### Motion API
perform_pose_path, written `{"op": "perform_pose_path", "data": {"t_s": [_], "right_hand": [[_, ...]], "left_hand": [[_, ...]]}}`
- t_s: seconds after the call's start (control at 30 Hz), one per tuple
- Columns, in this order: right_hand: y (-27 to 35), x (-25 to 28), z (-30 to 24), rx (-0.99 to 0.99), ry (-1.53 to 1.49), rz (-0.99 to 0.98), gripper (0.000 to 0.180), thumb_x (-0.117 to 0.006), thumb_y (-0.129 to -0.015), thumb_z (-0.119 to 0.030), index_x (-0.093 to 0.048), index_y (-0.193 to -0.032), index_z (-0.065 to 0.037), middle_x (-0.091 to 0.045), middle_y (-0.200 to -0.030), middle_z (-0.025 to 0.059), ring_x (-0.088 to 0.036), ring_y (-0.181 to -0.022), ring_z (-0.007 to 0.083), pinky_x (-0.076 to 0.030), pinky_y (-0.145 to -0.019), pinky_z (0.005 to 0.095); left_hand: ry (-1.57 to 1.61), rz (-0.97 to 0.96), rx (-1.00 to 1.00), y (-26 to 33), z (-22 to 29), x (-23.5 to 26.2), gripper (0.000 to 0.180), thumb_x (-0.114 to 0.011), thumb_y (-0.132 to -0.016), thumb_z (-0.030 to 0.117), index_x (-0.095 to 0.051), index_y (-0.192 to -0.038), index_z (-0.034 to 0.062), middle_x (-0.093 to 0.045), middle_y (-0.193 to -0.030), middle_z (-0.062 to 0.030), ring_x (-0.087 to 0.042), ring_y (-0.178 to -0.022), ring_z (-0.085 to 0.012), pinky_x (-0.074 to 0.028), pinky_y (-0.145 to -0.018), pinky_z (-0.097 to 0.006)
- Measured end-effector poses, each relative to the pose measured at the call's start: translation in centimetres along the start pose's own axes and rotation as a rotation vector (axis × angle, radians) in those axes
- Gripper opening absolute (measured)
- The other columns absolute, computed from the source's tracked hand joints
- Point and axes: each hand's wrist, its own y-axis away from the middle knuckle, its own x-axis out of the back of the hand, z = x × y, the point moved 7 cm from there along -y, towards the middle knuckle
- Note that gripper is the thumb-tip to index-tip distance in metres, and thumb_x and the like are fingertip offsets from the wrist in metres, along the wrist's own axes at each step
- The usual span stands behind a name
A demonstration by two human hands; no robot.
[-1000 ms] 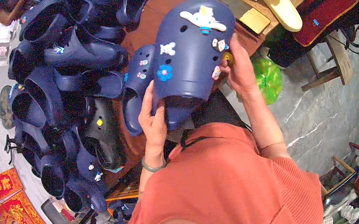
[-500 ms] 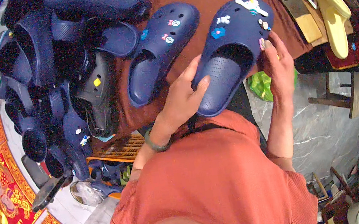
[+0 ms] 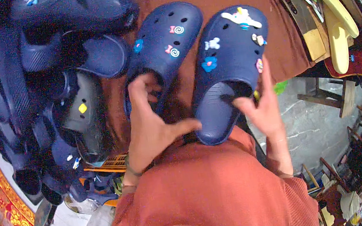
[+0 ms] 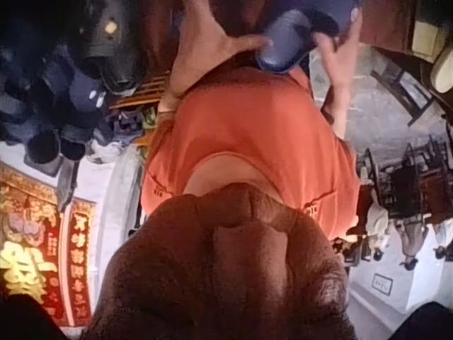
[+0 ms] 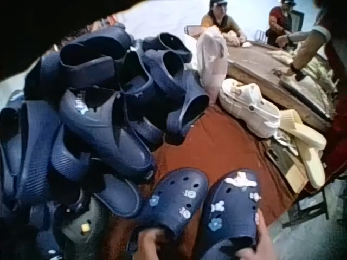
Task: Attaching decorative charms to the holes of blue foam clogs.
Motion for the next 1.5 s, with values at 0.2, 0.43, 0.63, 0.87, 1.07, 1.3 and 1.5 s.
{"op": "perform_pose_path", "data": {"t_s": [0.2,0.43,0.63,0.87,1.07,1.3,1.5], "right_hand": [[2.4,-1.7,0.5,-0.045,0.258,-0.023,0.081,-0.055,-0.087,-0.018,0.0,-0.143,0.003,-0.057,-0.112,0.0242,-0.06,-0.101,0.0322,-0.047,-0.085,0.0367],[4.0,-1.9,2.4,0.052,0.135,-0.005,0.082,-0.048,-0.087,-0.017,0.009,-0.142,0.003,-0.052,-0.118,0.0245,-0.057,-0.104,0.034,-0.045,-0.088,0.0375],[5.3,-2.2,2.9,0.278,0.239,0.054,0.05,-0.049,-0.084,-0.019,-0.035,-0.127,0.004,-0.055,-0.107,0.0242,-0.058,-0.093,0.0386,-0.046,-0.084,0.0416],[5.4,-2.9,3.6,0.264,0.018,0.086,0.054,-0.05,-0.084,-0.023,-0.034,-0.128,0.005,-0.06,-0.092,0.0231,-0.061,-0.081,0.04,-0.049,-0.072,0.0423],[4.9,-2.6,1.9,0.282,0.198,0.121,0.088,-0.055,-0.083,-0.021,0.007,-0.139,0.007,-0.061,-0.095,0.0232,-0.063,-0.078,0.0382,-0.051,-0.066,0.0401],[4.4,-3.2,1.7,0.085,0.16,0.028,0.1,-0.066,-0.076,-0.017,0.007,-0.14,0.007,-0.056,-0.072,0.0099,-0.058,-0.061,0.0248,-0.048,-0.055,0.0342],[3.5,-3.3,0.4,0.183,-0.264,-0.046,0.072,-0.06,-0.085,-0.011,-0.014,-0.139,0.004,-0.045,-0.069,-0.0005,-0.046,-0.064,0.0106,-0.043,-0.065,0.0259]], "left_hand": [[-0.274,-0.02,-0.358,0.1,-0.2,-4.1,0.057,-0.076,-0.067,0.033,-0.054,-0.108,0.0006,-0.05,-0.097,-0.0192,-0.053,-0.086,-0.0363,-0.048,-0.07,-0.041],[-0.343,-0.023,-0.516,2.6,0.3,-5.3,0.033,-0.071,-0.061,0.011,-0.064,-0.094,0.0088,-0.046,-0.074,-0.01,-0.052,-0.06,-0.0257,-0.045,-0.052,-0.036],[-0.413,0.007,-0.624,3.7,0.5,-5.5,0.025,-0.07,-0.06,0.009,-0.066,-0.085,0.0109,-0.048,-0.072,-0.0076,-0.051,-0.055,-0.0236,-0.043,-0.048,-0.034],[-0.436,-0.001,-0.677,4.9,0.6,-6.0,0.018,-0.07,-0.062,0.008,-0.065,-0.079,0.0107,-0.05,-0.074,-0.0084,-0.053,-0.057,-0.0248,-0.044,-0.048,-0.034],[-0.355,0.015,-0.546,3.4,0.7,-5.3,0.022,-0.07,-0.061,0.005,-0.065,-0.083,0.0057,-0.053,-0.077,-0.0121,-0.054,-0.061,-0.0273,-0.045,-0.052,-0.037],[-0.339,-0.09,-0.467,1.3,1.0,-4.9,0.032,-0.063,-0.066,-0.001,-0.062,-0.097,0.0018,-0.051,-0.092,-0.0171,-0.056,-0.074,-0.0321,-0.048,-0.066,-0.041],[-0.158,-0.25,-0.381,-1.4,-0.5,-1.1,0.033,-0.063,-0.073,-0.002,-0.055,-0.105,-0.0036,-0.05,-0.107,-0.0162,-0.051,-0.1,-0.0307,-0.041,-0.086,-0.033]]}}
